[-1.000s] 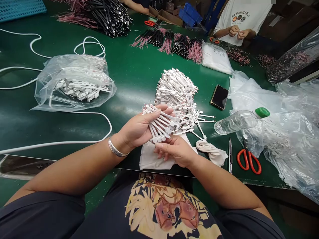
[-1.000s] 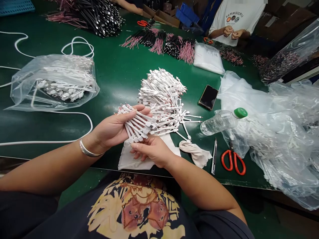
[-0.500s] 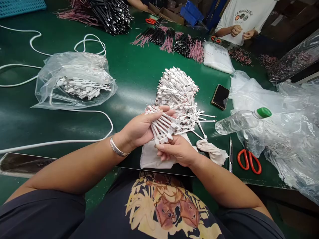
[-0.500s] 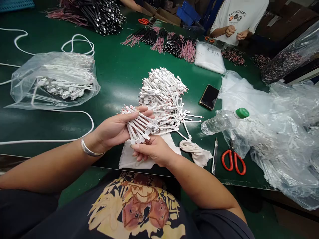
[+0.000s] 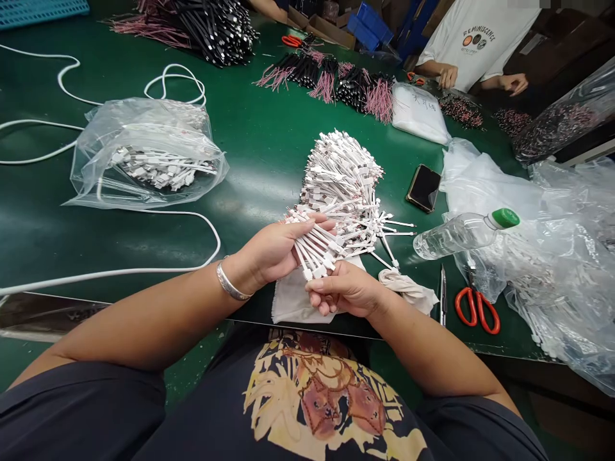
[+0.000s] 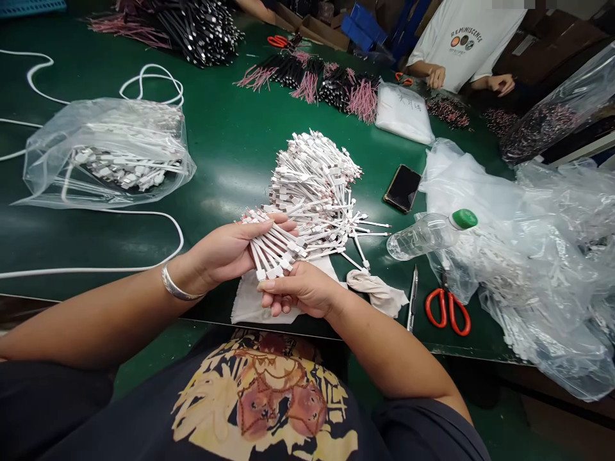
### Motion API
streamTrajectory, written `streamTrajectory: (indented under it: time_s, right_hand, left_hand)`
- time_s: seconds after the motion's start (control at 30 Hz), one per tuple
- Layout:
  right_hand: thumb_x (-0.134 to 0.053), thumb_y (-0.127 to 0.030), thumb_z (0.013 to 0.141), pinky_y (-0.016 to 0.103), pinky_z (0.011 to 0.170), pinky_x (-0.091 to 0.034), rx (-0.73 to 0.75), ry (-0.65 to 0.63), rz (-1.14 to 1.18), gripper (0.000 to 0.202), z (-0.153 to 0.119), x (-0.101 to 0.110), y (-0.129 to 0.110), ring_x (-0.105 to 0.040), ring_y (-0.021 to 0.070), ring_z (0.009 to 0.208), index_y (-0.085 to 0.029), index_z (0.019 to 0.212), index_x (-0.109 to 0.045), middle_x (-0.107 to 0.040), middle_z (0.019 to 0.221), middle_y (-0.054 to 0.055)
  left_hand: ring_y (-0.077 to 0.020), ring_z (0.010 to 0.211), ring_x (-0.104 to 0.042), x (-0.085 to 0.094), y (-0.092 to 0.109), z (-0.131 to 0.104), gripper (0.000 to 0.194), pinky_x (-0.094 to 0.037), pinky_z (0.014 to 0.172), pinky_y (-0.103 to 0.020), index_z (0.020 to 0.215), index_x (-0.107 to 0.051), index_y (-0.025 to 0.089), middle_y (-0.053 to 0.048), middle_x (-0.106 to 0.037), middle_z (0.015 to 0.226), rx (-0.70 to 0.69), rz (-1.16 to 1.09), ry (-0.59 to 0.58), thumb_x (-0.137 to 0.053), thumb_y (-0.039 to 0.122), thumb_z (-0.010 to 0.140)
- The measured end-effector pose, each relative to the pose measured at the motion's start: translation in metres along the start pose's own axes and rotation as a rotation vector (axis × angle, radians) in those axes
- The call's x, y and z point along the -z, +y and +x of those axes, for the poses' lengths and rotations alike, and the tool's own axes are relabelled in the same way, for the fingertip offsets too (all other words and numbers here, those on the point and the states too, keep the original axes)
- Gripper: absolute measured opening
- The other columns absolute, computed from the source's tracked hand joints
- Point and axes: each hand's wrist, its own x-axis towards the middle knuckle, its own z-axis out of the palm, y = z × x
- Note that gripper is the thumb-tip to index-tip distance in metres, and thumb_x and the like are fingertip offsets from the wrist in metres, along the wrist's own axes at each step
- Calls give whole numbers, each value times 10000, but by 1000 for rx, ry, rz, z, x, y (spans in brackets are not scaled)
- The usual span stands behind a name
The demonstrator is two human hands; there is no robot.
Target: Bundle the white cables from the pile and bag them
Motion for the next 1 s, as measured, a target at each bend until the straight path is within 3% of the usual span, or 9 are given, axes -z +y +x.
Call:
streamTrajectory:
  time_s: [0.27,0.4,0.5,0.57,0.63,0.7,0.77,0.83,1.0]
  right_hand:
    - [-739,-384,695,138,411,-404,-77,-82,-491,315,-15,14,-15,-628,90,517,-88,777,-673,-687,669,45]
    - [-688,-424,741,168,469,-450,-55,-74,-724,332,-36,1,-35,-635,105,560,-98,806,-687,-682,678,47]
    - [-677,-429,749,201,538,-486,-61,-57,-818,347,-63,-18,-36,-641,124,606,-103,865,-706,-685,697,48]
    - [-678,-430,749,205,597,-483,-24,-69,-878,351,-81,-26,-20,-640,132,666,-109,883,-724,-693,715,52]
    - [-687,-418,747,215,676,-489,17,-107,-727,364,-93,-25,10,-648,139,742,-114,944,-723,-712,811,70]
    - [-695,-453,731,221,657,-504,-19,-108,-354,452,-95,-16,50,-657,136,723,-112,1028,-693,-711,859,91]
    - [-706,-538,682,203,593,-505,78,-39,-53,569,-90,-4,88,-664,142,717,-114,1060,-669,-703,890,109]
    - [-657,-651,654,217,645,-520,191,-30,133,705,-82,5,117,-666,180,850,-94,1085,-646,-677,990,154]
    - [-745,-507,662,276,789,-520,172,-6,306,604,-66,4,136,-667,189,912,-111,1103,-628,-674,1029,145]
  left_hand:
    - [-191,970,-651,3,2,-3,194,-441,980,-391,1001,-615,109,-115,-690,1012,-40,0,-125,-458,105,887]
    - [-195,985,-651,6,-2,-1,202,-440,981,-390,1028,-619,118,-108,-693,1006,-133,88,-169,-475,127,886]
    - [-209,1046,-626,7,-5,-4,215,-444,978,-397,1067,-619,159,-89,-685,1048,-272,275,-283,-501,199,891]
    - [-214,1082,-605,7,-8,-10,238,-439,985,-392,1092,-621,177,-90,-671,1097,-446,557,-380,-496,236,898]
    - [-208,1112,-586,7,-15,-20,275,-423,1004,-374,1137,-612,175,-105,-649,1158,-653,941,-500,-482,207,896]
    - [-208,1164,-553,7,-27,-29,360,-421,1014,-359,1227,-558,157,-130,-603,1248,-819,1294,-710,-464,138,880]
    - [-229,1239,-492,9,-44,-35,391,-407,1036,-362,1244,-539,107,-170,-569,1286,-882,1564,-986,-434,93,868]
    - [-259,1259,-469,13,-63,-37,340,-378,1063,-382,1180,-581,73,-199,-590,1245,-894,1737,-1165,-439,112,873]
    - [-285,1324,-381,26,-87,-35,396,-272,1123,-448,1259,-525,70,-211,-508,1337,-846,1791,-1208,-436,159,883]
